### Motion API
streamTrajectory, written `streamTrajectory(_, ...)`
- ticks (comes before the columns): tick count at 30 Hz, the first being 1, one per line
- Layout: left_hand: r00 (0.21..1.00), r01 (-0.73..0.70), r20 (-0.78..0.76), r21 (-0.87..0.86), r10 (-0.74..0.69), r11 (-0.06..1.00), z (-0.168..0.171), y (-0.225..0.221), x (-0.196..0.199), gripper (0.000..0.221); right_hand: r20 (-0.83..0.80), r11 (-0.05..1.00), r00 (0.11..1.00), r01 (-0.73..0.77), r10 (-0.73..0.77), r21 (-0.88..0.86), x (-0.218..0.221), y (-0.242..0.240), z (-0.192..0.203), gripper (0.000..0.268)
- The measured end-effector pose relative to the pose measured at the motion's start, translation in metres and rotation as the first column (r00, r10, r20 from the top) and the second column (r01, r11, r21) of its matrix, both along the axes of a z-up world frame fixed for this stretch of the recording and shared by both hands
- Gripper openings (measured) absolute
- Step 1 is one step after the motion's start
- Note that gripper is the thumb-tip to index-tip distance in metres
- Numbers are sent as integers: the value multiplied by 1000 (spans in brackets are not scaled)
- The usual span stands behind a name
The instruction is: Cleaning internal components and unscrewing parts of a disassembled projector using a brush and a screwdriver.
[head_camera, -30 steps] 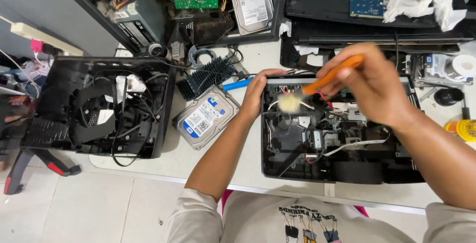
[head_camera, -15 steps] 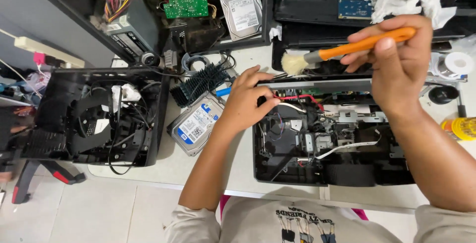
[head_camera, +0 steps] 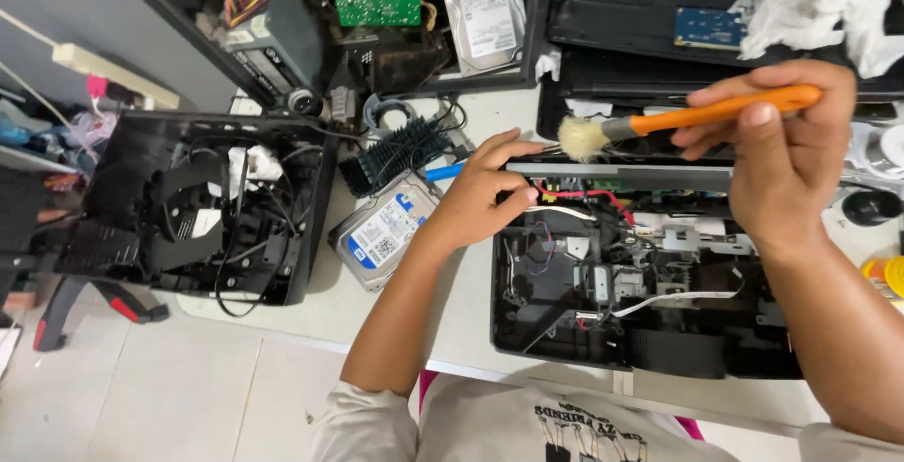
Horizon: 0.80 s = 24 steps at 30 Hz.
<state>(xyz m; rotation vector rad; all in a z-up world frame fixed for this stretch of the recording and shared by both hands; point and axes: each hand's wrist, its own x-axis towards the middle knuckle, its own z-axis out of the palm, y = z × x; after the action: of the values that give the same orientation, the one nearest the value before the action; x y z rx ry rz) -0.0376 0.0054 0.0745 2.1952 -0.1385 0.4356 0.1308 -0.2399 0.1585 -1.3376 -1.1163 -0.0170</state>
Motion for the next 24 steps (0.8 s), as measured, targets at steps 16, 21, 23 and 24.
streamTrajectory(16, 980, 10, -197, 53, 0, 999, 10, 8, -5, 4, 2, 999, 1000, 18, -19, 50, -1, 7, -1, 29)
streamTrajectory(21, 997, -5, -81, 42, 8, 999, 3, 6, -3, 8, 92, 998, 996, 3, -8, 60, -3, 5, -8, 52)
streamTrajectory(23, 998, 23, -54, 1, -23, 1000, -4, 9, -3, 9, 265, 998, 963, 37, -51, 58, -2, 5, -11, 49)
streamTrajectory(24, 998, 51, -20, -44, -52, 998, -7, 10, -1, 13, 436, 996, 896, 69, -86, 55, 1, 4, -11, 46)
